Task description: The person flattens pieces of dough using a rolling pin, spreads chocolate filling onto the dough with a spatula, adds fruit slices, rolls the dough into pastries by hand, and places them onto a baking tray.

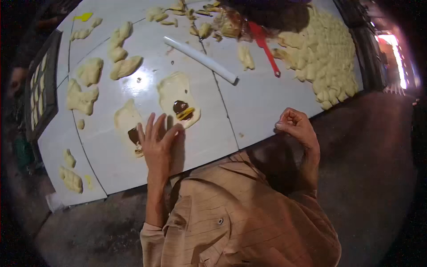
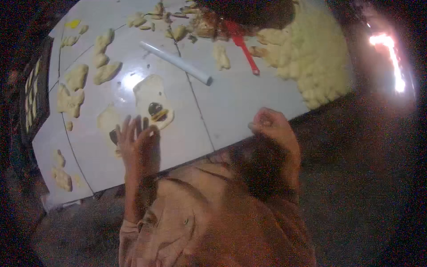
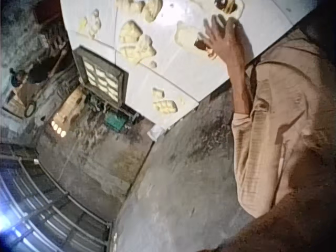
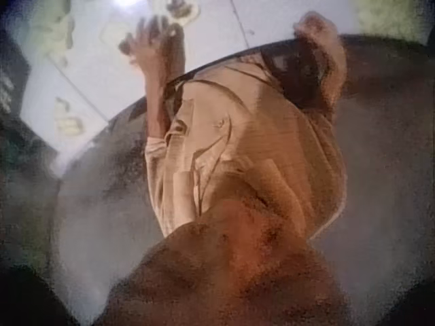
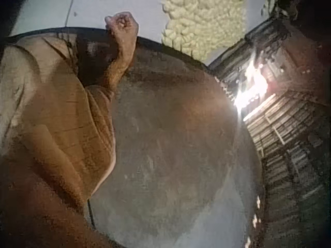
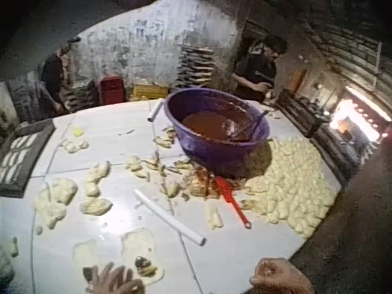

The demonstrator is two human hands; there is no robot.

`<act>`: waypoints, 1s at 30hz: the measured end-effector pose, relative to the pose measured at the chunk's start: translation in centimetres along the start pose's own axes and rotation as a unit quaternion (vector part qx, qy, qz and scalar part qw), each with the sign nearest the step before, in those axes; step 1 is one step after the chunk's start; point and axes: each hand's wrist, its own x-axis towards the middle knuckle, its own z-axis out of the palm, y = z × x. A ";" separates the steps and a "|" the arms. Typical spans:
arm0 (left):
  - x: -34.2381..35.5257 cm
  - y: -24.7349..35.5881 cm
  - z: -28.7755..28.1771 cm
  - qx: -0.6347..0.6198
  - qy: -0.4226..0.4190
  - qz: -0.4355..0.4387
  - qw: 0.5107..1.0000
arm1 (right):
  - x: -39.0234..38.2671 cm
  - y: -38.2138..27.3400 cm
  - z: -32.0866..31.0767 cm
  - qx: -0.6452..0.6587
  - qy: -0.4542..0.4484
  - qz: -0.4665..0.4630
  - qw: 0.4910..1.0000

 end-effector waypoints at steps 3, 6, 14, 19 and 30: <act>0.8 0.5 1.1 -0.016 0.000 0.018 1.000 | 3.4 0.0 4.5 -0.057 0.002 -0.057 0.997; 0.8 0.8 1.5 -0.020 0.028 0.027 0.999 | 6.1 -1.0 10.7 -0.224 0.015 -0.341 0.913; 1.0 0.9 2.1 -0.025 0.017 0.034 0.999 | 10.6 -3.0 14.8 -0.411 -0.016 -0.515 0.752; 1.2 0.2 1.6 -0.089 0.040 -0.013 0.995 | 10.8 -4.2 14.4 -0.300 -0.094 -0.466 0.827; 3.0 -0.5 1.8 -0.013 0.043 -0.073 0.996 | 13.7 -5.2 14.3 -0.344 -0.062 -0.457 0.818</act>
